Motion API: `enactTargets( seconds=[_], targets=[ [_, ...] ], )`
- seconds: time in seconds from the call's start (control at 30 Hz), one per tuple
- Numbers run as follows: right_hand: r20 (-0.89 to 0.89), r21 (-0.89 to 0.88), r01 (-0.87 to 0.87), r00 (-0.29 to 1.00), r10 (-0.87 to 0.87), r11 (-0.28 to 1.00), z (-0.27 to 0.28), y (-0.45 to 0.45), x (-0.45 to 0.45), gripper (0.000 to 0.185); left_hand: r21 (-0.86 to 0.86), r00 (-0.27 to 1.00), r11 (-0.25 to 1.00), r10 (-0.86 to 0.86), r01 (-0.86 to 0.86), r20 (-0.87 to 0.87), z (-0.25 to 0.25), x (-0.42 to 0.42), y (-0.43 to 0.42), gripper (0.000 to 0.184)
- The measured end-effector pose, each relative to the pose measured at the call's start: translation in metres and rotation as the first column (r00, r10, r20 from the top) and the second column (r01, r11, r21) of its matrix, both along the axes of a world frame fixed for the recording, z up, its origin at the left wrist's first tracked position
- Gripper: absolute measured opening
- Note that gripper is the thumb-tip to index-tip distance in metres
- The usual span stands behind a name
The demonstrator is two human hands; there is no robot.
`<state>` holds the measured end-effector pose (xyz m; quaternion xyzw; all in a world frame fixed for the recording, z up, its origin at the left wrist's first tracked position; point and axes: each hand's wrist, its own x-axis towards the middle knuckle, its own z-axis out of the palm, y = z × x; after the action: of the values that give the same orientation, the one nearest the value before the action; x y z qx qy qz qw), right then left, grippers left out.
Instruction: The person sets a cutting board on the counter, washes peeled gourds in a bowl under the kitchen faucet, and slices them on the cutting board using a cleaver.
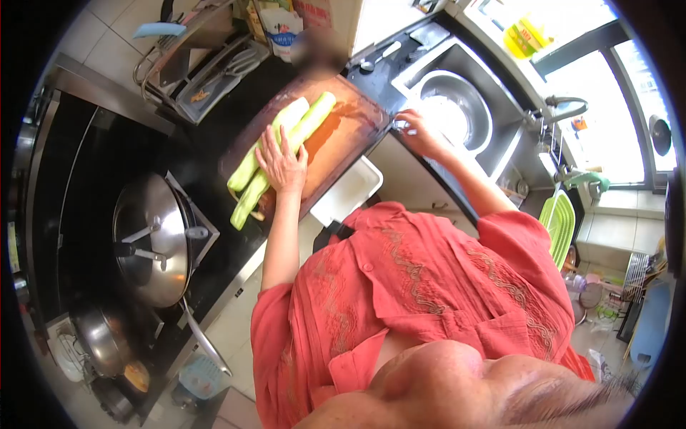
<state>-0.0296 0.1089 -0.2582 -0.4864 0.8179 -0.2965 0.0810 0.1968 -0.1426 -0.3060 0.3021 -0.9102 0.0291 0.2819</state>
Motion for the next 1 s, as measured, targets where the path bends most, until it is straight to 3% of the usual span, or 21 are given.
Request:
enactTargets(
  seconds=[0.03,0.1,0.13,0.17,0.3,0.5,0.63,0.73,1.0],
  targets=[
    [0.134,0.019,0.104,0.985,-0.105,0.994,0.007,0.032,0.003,0.027,-0.009,1.0,1.0,-0.002,0.002,-0.003,0.0,0.001,0.001,0.07],
    [0.061,0.086,0.294,0.952,-0.299,0.952,0.013,0.087,0.018,0.027,-0.004,1.0,1.0,0.003,-0.003,0.016,-0.001,0.0,0.001,0.07],
    [0.117,0.103,0.339,0.929,-0.35,0.935,0.017,0.111,0.026,0.027,-0.009,0.999,1.0,0.002,-0.002,0.034,-0.002,0.0,0.001,0.07],
    [0.04,0.131,0.397,0.914,-0.405,0.909,0.017,0.13,0.035,0.027,0.021,1.0,1.0,-0.015,0.015,0.013,-0.003,0.0,0.001,0.071],
    [-0.022,0.127,0.467,0.883,-0.468,0.875,0.01,0.178,0.058,0.029,0.088,0.995,0.991,-0.103,0.104,-0.009,0.003,0.012,0.001,0.073],
    [0.038,0.029,0.434,0.9,-0.435,0.9,-0.005,0.172,0.056,0.027,0.054,0.996,0.996,-0.071,0.068,0.058,0.015,0.054,-0.003,0.071],
    [-0.022,-0.07,0.308,0.95,-0.31,0.949,-0.014,0.148,0.034,0.028,0.035,0.994,0.994,-0.101,0.1,0.028,0.029,0.063,0.003,0.066],
    [0.099,-0.033,0.332,0.94,-0.328,0.943,-0.007,0.133,0.02,0.026,0.134,0.996,0.988,-0.064,0.072,-0.062,0.031,0.063,0.017,0.054],
    [0.225,-0.119,0.251,0.949,-0.22,0.961,-0.023,0.123,-0.033,0.025,0.154,0.998,0.986,0.065,-0.064,-0.005,0.036,0.067,0.034,0.05]
  ],
)
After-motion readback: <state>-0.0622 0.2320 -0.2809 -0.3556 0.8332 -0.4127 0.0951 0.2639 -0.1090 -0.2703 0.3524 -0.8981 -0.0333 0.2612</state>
